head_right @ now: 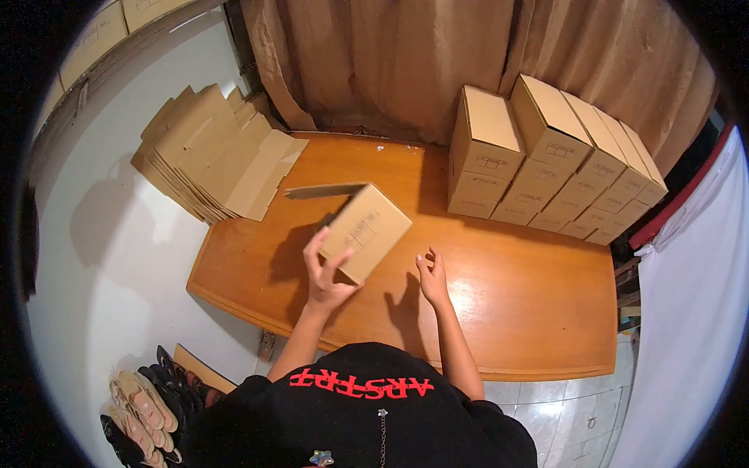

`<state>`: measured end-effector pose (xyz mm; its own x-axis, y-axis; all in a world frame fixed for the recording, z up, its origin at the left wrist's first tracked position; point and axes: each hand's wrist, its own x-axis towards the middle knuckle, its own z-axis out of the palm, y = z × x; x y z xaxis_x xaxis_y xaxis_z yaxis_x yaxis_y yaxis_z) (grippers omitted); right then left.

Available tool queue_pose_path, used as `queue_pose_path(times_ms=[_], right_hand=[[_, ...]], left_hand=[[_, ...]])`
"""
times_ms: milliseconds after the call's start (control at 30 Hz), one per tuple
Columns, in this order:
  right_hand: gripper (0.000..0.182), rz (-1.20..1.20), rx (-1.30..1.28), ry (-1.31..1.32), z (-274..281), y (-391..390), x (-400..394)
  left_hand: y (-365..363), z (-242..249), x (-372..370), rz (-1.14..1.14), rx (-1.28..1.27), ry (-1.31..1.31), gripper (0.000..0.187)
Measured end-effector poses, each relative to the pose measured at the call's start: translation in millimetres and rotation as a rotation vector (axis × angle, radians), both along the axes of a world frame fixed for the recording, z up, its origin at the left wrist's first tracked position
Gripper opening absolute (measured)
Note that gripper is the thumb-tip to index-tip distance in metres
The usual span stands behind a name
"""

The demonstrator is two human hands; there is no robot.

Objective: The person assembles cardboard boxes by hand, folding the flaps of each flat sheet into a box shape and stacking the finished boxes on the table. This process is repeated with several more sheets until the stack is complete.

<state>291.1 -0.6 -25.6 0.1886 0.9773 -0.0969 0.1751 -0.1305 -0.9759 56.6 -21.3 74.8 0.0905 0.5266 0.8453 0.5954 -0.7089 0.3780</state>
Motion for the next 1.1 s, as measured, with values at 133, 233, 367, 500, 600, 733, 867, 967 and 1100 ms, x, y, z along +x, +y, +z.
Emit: queue_pose_path(times_ms=[133, 233, 367, 500, 600, 733, 867, 967, 1100], right_hand=[[0.067, 0.049, -0.137, 0.304, 32.6, -13.7, -4.8], [0.076, 0.023, -0.223, 0.37, 49.8, -20.9, -13.3], [0.088, -0.155, -0.166, 0.229, 12.2, -11.5, -10.9], [0.094, -0.281, -0.305, 0.078, -11.8, -1.0, 12.8], [0.073, -0.361, -0.148, 0.318, -56.0, 10.1, 31.6], [0.055, -0.336, 0.035, 0.646, -74.0, 7.2, 42.6], [0.059, -0.292, 0.148, 0.295, -45.0, -9.9, 32.4], [0.065, -0.149, 0.373, -0.099, -13.8, -20.2, 14.5], [0.063, -0.078, 0.406, -0.509, 28.8, -28.9, 1.0]], left_hand=[[-7.2, -39.7, 11.4, -0.056, -0.002, 0.19, 0.046], [-15.4, -62.0, 29.9, -0.113, -0.009, 0.238, 0.041], [-23.4, -70.1, 52.3, -0.281, -0.021, 0.337, 0.025], [-32.4, -62.3, 51.9, -0.437, -0.12, 0.239, 0.019], [-28.3, -79.5, 37.9, -0.293, -0.091, 0.141, 0.018], [-15.9, -88.3, 10.1, 0.142, -0.188, -0.074, 0.03], [2.3, -107.3, -22.0, 0.241, -0.445, -0.216, 0.045], [17.0, -115.6, -32.1, 0.105, -0.645, -0.336, 0.052], [33.4, -120.0, -30.0, -0.076, -0.729, -0.394, 0.049]])
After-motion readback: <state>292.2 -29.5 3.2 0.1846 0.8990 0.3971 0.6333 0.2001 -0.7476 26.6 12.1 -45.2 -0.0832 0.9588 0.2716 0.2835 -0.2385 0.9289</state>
